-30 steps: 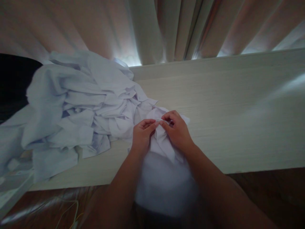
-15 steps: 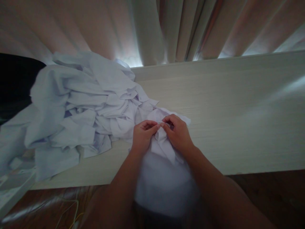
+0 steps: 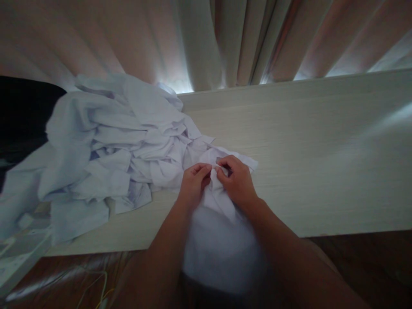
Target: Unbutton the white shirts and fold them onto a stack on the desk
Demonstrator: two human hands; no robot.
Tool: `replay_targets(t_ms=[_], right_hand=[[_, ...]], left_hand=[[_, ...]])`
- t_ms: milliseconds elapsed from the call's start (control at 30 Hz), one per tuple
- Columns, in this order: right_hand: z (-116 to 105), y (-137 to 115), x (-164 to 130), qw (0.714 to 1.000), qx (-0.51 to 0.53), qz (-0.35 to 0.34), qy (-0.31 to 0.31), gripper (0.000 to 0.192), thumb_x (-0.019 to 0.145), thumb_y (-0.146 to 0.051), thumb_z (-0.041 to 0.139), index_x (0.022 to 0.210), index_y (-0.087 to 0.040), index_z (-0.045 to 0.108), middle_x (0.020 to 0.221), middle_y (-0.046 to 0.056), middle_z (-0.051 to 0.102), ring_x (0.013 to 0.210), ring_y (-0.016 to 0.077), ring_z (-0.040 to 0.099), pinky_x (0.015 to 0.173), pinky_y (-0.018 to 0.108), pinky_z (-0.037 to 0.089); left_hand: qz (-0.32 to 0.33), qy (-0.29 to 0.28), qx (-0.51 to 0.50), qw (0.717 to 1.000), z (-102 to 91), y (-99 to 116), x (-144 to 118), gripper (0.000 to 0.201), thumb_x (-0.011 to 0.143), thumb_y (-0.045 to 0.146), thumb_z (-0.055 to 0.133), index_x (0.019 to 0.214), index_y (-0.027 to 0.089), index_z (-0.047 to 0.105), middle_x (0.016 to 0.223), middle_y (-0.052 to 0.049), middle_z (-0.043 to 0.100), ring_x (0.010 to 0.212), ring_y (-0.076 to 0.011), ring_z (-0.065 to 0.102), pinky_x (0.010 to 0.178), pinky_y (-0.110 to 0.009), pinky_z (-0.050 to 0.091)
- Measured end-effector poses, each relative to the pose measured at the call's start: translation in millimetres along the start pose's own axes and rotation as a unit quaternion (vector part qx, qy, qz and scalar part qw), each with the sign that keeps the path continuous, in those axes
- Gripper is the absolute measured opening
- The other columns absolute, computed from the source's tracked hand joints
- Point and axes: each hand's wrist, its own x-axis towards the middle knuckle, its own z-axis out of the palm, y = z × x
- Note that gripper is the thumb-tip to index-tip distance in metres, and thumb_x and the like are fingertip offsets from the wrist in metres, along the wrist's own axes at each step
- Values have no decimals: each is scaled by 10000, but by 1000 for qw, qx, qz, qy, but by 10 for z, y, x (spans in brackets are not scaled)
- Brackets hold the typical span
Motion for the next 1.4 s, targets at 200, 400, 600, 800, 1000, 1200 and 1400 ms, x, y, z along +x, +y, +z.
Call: replay_targets(t_ms=[200,400,600,800,1000,1200,1400], right_hand=[[-80,17,18,981,156,115,-21,125,857,-320,637,872,-199,665,837,19,660,743,165,578,680,289,451],[-101,36,62,968,205,114,-92,139,825,-336,667,809,-198,672,790,-1,642,717,146,566,657,269,444],[-86,74,65,953,257,135,-92,142,815,-345,670,815,-203,669,772,-8,632,695,143,557,647,268,442],[-42,92,56,939,284,175,-82,188,805,-381,697,824,-197,667,745,-8,614,648,133,515,595,256,415],[4,91,25,938,293,178,-44,191,806,-389,701,827,-207,648,741,-13,608,658,140,525,603,260,418],[15,32,5,971,217,102,-15,106,861,-314,653,867,-210,633,813,0,605,733,151,534,668,279,433],[-63,-43,41,993,117,-18,-25,34,892,-239,632,869,-214,630,888,11,595,846,165,558,789,302,442]], left_hand=[[-15,-51,-38,998,-5,-17,-9,144,724,291,742,819,184,724,763,-70,728,653,-175,659,611,-300,543],[51,3,26,998,20,20,-92,115,720,234,737,826,187,732,760,-26,727,618,-148,627,572,-252,493],[196,-6,190,962,-33,-83,-110,161,839,219,642,931,210,774,892,-37,761,816,-172,679,758,-260,513],[254,60,255,931,8,-215,-124,201,861,240,618,1021,200,732,943,-35,749,799,-152,677,692,-230,511],[222,53,243,943,43,-159,-136,161,879,235,597,948,189,734,879,-31,746,796,-153,675,706,-231,509],[183,40,167,968,59,-76,-120,87,837,231,592,802,178,651,712,5,671,648,-126,601,597,-209,462],[112,15,113,987,51,-14,-85,168,807,238,558,644,199,548,567,34,520,553,-121,485,524,-220,399]])
